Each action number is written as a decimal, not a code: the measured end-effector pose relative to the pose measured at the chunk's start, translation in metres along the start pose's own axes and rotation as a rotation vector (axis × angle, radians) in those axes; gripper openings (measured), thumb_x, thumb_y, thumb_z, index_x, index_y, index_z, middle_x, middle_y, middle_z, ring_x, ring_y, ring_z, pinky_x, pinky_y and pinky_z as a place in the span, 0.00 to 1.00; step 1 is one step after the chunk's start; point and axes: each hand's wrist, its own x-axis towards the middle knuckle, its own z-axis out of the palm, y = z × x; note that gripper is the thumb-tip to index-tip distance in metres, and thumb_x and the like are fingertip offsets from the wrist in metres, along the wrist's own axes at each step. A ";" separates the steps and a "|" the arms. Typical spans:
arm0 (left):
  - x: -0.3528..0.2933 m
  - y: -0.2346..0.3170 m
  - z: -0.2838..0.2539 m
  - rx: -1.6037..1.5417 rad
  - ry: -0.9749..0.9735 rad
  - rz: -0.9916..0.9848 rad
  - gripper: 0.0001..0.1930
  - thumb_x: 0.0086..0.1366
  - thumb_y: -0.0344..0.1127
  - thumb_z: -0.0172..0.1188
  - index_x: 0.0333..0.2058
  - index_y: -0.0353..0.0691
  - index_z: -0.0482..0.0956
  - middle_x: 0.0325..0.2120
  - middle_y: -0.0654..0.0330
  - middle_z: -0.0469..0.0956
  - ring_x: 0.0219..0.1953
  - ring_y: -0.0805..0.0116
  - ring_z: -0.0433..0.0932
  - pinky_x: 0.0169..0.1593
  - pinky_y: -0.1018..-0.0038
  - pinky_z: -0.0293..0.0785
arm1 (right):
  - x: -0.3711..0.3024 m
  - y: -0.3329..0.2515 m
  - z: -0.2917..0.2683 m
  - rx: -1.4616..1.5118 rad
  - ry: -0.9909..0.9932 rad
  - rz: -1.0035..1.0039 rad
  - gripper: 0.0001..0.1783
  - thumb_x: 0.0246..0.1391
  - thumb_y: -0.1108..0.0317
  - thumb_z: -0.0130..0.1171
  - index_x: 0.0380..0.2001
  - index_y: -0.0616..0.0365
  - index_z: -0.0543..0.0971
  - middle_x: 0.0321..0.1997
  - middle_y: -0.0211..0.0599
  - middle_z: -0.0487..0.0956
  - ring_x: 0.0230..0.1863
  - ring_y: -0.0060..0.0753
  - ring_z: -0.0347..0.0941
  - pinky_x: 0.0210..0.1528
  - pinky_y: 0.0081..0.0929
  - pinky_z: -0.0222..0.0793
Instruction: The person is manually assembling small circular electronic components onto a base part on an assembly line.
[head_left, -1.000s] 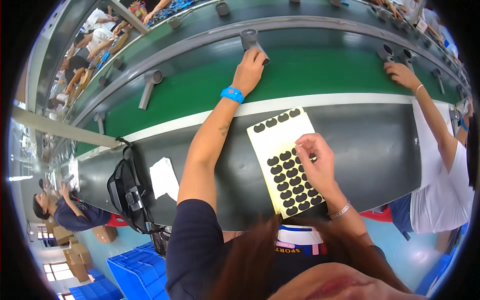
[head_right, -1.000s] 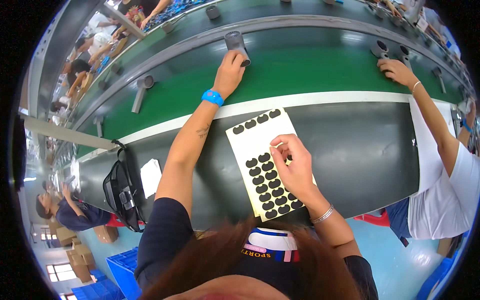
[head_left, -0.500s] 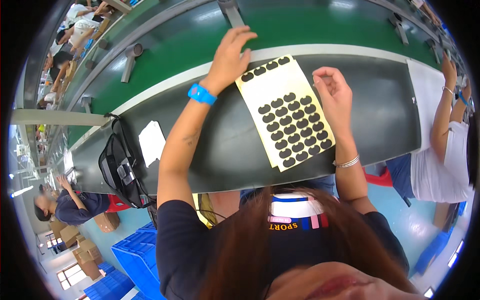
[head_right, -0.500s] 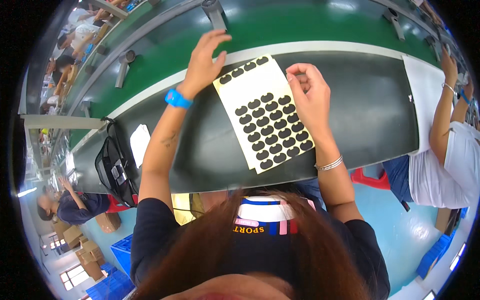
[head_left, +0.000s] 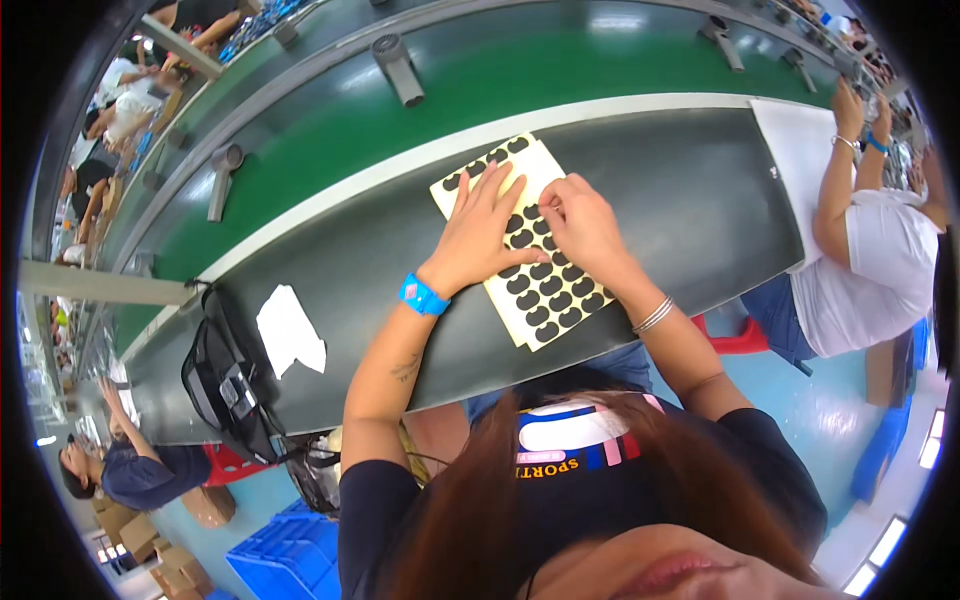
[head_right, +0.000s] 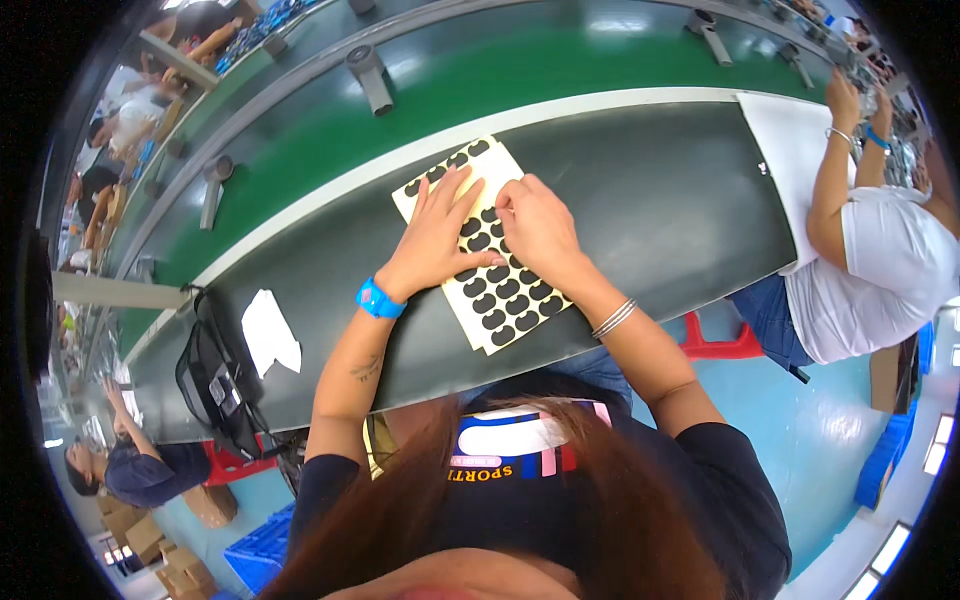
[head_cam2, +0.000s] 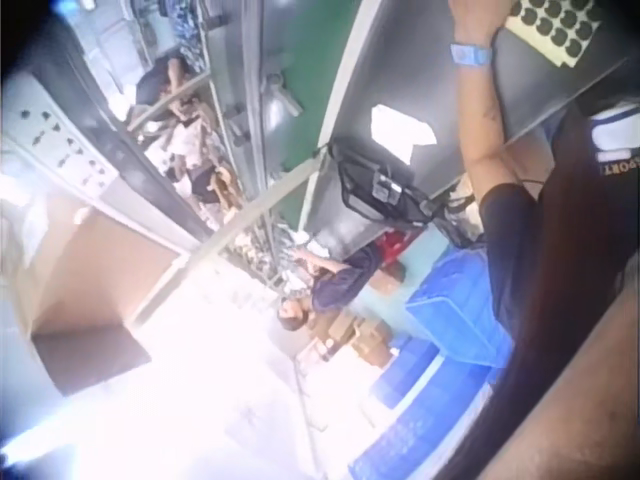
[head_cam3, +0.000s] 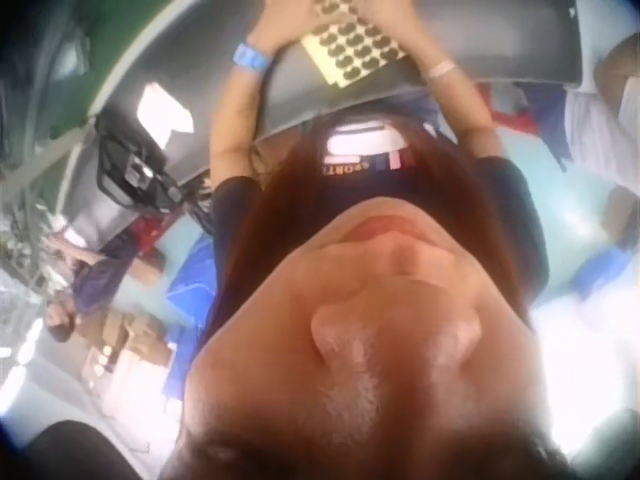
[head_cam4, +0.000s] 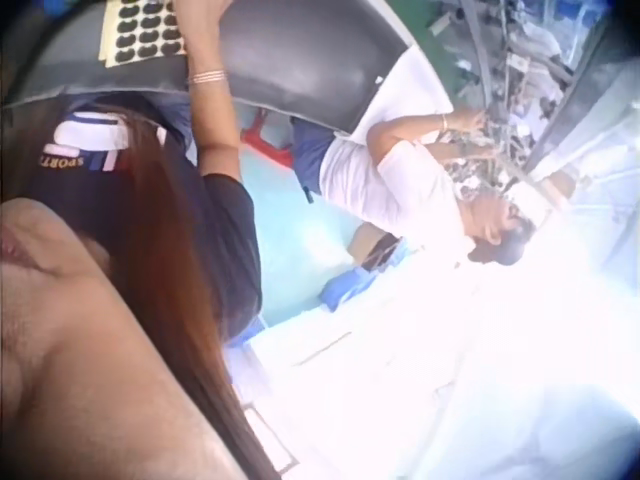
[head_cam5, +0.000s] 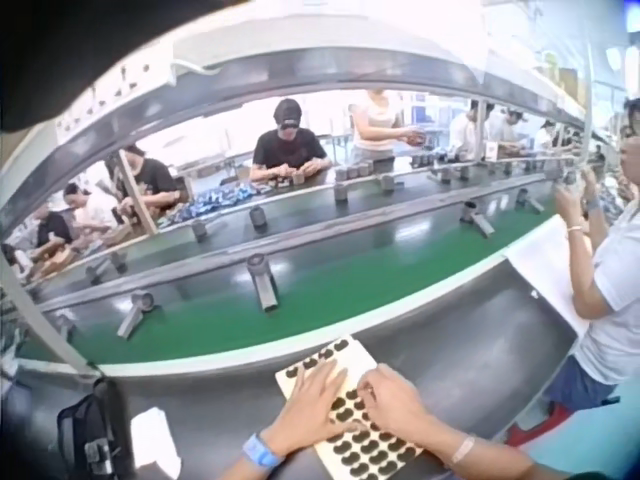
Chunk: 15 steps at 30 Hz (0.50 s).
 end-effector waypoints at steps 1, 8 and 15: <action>0.003 0.001 0.000 -0.001 -0.009 -0.003 0.52 0.44 0.65 0.66 0.59 0.30 0.63 0.61 0.41 0.56 0.67 0.44 0.50 0.68 0.48 0.39 | 0.000 -0.003 -0.001 0.020 0.071 0.022 0.04 0.49 0.73 0.60 0.30 0.59 0.76 0.30 0.38 0.73 0.29 0.38 0.75 0.33 0.32 0.70; -0.003 -0.003 -0.001 -0.023 0.036 0.020 0.52 0.44 0.65 0.66 0.59 0.30 0.62 0.61 0.41 0.57 0.66 0.44 0.51 0.67 0.48 0.39 | 0.001 -0.003 0.007 -0.014 0.071 0.004 0.04 0.50 0.72 0.60 0.29 0.58 0.75 0.30 0.37 0.73 0.30 0.38 0.74 0.34 0.32 0.69; 0.001 -0.009 0.002 -0.021 0.037 0.051 0.53 0.46 0.68 0.63 0.60 0.30 0.59 0.61 0.42 0.58 0.67 0.46 0.51 0.68 0.48 0.38 | 0.000 0.003 0.007 -0.018 0.094 0.005 0.05 0.48 0.73 0.62 0.30 0.59 0.76 0.31 0.36 0.74 0.28 0.33 0.75 0.33 0.30 0.69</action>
